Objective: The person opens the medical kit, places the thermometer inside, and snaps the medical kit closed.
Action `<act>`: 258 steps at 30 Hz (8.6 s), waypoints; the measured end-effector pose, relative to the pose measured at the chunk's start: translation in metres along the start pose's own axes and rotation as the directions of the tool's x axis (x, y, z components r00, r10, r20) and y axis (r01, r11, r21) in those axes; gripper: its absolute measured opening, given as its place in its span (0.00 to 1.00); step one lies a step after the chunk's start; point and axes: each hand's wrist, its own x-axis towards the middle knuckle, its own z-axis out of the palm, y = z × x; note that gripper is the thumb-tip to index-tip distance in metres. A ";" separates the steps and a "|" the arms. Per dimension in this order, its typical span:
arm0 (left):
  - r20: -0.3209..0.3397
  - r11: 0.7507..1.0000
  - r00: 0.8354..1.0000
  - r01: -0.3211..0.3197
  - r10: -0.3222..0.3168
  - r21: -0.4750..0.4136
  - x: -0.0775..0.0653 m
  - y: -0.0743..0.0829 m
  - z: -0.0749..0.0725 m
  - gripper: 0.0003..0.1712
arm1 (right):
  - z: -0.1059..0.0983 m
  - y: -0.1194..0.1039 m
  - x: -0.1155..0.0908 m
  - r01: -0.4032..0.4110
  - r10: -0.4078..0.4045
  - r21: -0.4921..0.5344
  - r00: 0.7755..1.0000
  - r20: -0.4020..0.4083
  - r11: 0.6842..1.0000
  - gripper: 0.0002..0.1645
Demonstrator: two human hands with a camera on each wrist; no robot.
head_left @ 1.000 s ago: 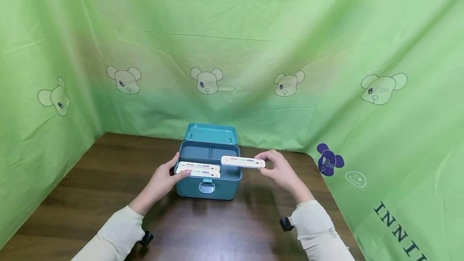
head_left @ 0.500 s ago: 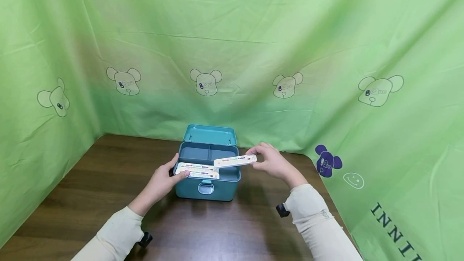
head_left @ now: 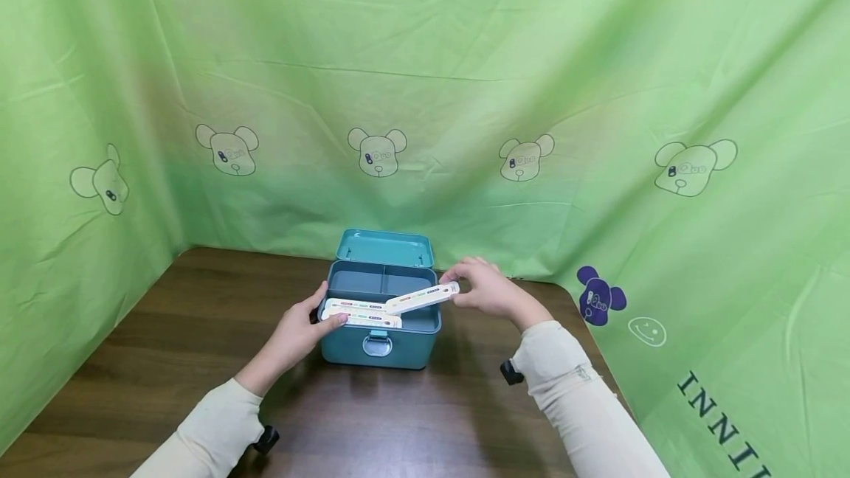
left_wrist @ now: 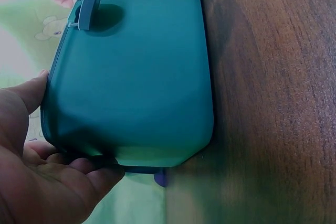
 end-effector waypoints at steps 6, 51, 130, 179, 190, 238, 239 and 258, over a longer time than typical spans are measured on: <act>0.003 1.000 1.000 0.000 0.000 -0.004 -0.001 0.001 -0.001 0.59 | -0.003 -0.004 0.007 -0.012 0.014 -0.031 0.998 0.061 0.999 0.18; -0.002 1.000 1.000 0.006 -0.006 0.017 0.000 0.003 -0.002 0.58 | -0.006 -0.022 0.041 0.138 -0.108 -0.086 0.951 0.290 0.987 0.20; 0.000 1.000 1.000 0.019 -0.019 0.024 0.002 0.005 -0.003 0.59 | 0.047 -0.043 0.064 0.195 -0.174 -0.063 0.953 0.247 0.979 0.18; -0.127 0.992 0.990 -0.068 0.055 -0.105 0.015 0.007 -0.010 0.43 | 0.069 -0.025 0.017 0.185 -0.181 -0.006 0.952 -0.247 0.983 0.11; -0.169 0.972 0.985 -0.062 0.023 -0.227 0.061 -0.005 -0.014 0.36 | 0.075 0.001 0.022 0.088 0.005 0.186 0.892 -0.452 0.979 0.11; -0.071 0.900 0.997 -0.050 0.021 -0.433 0.110 -0.033 0.003 0.35 | 0.109 0.036 0.062 -0.159 0.517 0.871 0.848 -0.121 0.465 0.32; -0.073 0.899 0.997 -0.055 0.025 -0.434 0.110 -0.033 0.002 0.35 | 0.109 0.036 0.062 -0.156 0.515 0.868 0.848 -0.127 0.472 0.32; -0.097 0.871 0.992 -0.119 0.083 -0.477 0.112 -0.035 0.002 0.32 | 0.108 0.033 0.062 -0.076 0.494 0.847 0.838 -0.231 0.526 0.31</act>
